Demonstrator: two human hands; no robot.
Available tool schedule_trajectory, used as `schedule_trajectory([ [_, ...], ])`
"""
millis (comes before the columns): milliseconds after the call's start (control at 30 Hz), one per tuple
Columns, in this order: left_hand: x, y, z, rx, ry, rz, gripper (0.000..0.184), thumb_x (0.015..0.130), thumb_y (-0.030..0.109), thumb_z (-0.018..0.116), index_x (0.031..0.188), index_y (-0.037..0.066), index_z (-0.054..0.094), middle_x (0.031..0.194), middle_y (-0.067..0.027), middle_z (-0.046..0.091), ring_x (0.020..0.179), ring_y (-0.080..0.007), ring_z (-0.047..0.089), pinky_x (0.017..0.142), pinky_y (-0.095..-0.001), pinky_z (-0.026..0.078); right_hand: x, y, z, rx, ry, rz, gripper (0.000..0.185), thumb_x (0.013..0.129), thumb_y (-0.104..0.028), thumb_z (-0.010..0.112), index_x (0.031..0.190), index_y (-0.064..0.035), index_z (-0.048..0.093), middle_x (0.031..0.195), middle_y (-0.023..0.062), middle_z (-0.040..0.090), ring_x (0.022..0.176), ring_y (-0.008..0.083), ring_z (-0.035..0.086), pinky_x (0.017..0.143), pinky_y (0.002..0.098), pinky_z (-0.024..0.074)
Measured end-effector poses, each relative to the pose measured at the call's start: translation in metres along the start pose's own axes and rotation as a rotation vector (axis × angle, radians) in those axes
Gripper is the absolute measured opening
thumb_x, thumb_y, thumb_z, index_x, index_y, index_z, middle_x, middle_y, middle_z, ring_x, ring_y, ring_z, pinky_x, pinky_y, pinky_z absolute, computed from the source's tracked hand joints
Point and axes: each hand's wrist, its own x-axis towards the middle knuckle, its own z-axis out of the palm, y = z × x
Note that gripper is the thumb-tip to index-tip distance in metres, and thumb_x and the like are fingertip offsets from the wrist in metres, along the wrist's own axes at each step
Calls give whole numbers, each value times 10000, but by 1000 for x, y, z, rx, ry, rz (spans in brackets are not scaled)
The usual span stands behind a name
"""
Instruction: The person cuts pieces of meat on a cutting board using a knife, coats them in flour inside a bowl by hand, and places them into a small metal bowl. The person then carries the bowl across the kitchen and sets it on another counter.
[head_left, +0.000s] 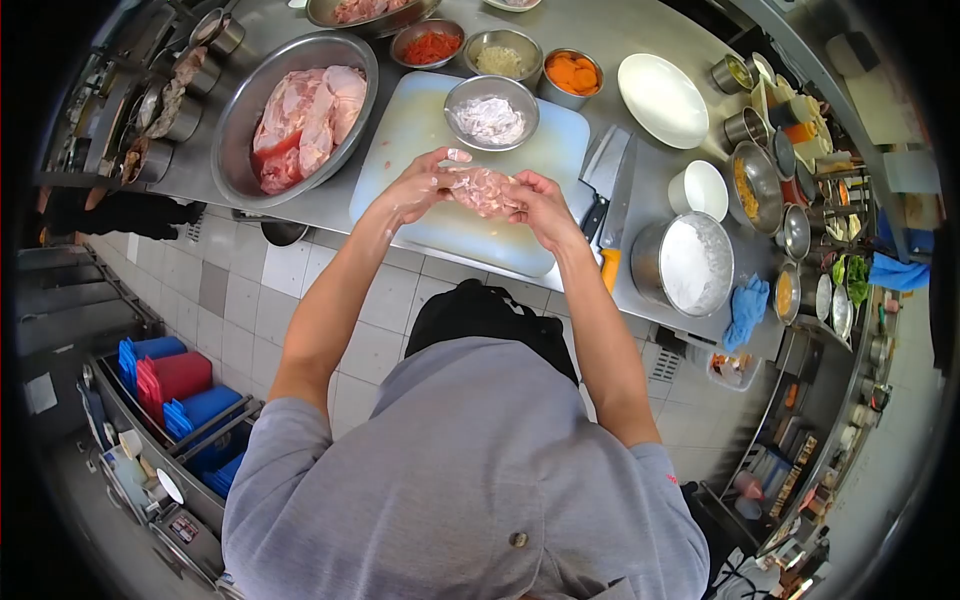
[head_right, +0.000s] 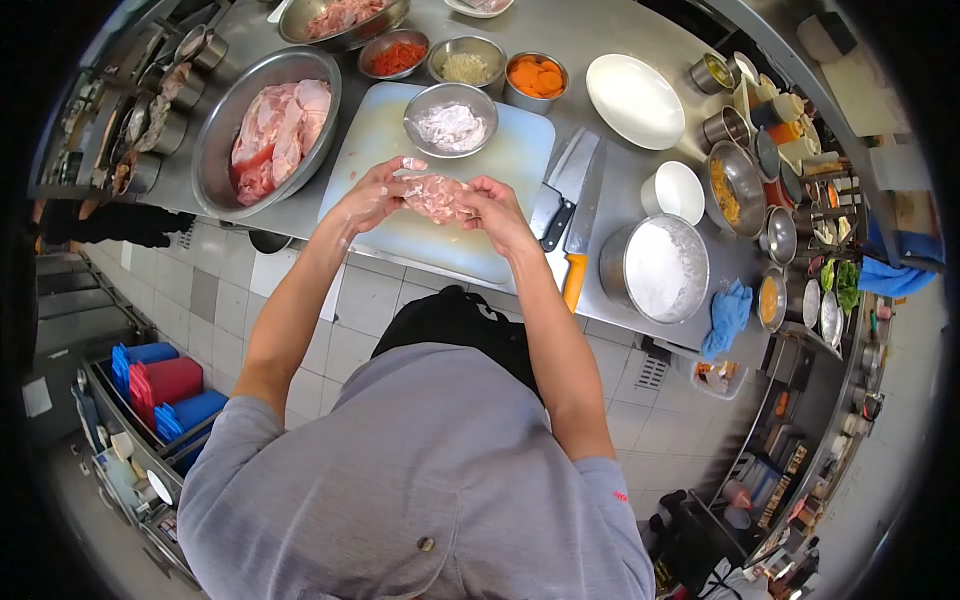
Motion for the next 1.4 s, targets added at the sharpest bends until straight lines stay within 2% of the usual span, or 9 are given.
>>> schedule_trajectory([
  [200, -3, -2, 11, -202, 99, -34, 481, 884, 41, 615, 1296, 83, 370, 1171, -147, 584, 1021, -227, 637, 854, -395, 543, -4, 0, 18, 55, 121, 152, 126, 946, -212, 608, 968, -87, 613, 847, 24, 643, 729, 120, 618, 618, 255, 486],
  [300, -4, -10, 13, -7, 42, 61, 559, 856, -5, 617, 1324, 97, 329, 1198, -155, 566, 1006, -211, 637, 830, -368, 547, -1, 10, 15, -151, 145, 47, 135, 956, -230, 589, 988, -101, 613, 882, 16, 651, 779, 122, 625, 665, 266, 484],
  [500, -11, -5, 9, -1, 135, 47, 512, 844, -57, 588, 1288, 87, 378, 1144, -154, 614, 982, -183, 629, 792, -295, 518, 2, 18, 7, -82, 176, 8, 136, 951, -236, 596, 1016, -120, 620, 952, 0, 659, 888, 110, 620, 758, 277, 471],
  [600, -5, -17, 1, -27, 104, 155, 459, 872, -48, 576, 1275, 74, 393, 1122, -145, 635, 975, -184, 633, 780, -279, 507, -4, 16, 9, -16, 172, 19, 168, 943, -242, 602, 1027, -101, 636, 987, 10, 658, 886, 108, 616, 744, 278, 473],
  [833, -5, 2, 43, -42, 150, 188, 400, 959, 48, 555, 1299, 43, 345, 1118, -140, 638, 987, -196, 650, 803, -338, 548, -25, 0, 2, -27, 155, -97, 202, 948, -258, 604, 1028, -75, 638, 1000, 28, 654, 897, 124, 620, 739, 270, 482],
  [900, 1, 11, 61, -24, 142, 151, 403, 966, 58, 549, 1305, 40, 332, 1119, -140, 638, 993, -199, 650, 806, -351, 557, -39, -9, -3, -170, 230, -132, 212, 936, -229, 624, 1058, -56, 629, 1003, 37, 656, 904, 128, 619, 760, 284, 493],
  [1067, 22, 21, 105, -2, -26, 122, 412, 938, 55, 580, 1302, 70, 388, 1169, -123, 623, 1019, -214, 653, 850, -355, 553, -70, -34, -17, -312, 304, -527, 354, 871, -102, 696, 1195, -20, 579, 1041, 73, 667, 927, 134, 619, 800, 307, 516],
  [1200, 45, 20, 130, -57, -139, 100, 550, 858, 42, 686, 1311, 67, 375, 1162, -149, 606, 1018, -226, 639, 814, -343, 557, -84, -47, -46, -310, 240, -553, 284, 883, -74, 672, 1151, -6, 608, 973, 72, 684, 856, 118, 630, 752, 271, 515],
  [1400, 53, 40, 182, 144, -264, 41, 611, 781, -68, 659, 1307, 63, 376, 1200, -184, 589, 1043, -238, 633, 836, -330, 550, -113, -51, -83, -259, 328, -546, 177, 883, -16, 622, 1054, 9, 665, 821, 38, 687, 703, 64, 610, 641, 219, 498],
])
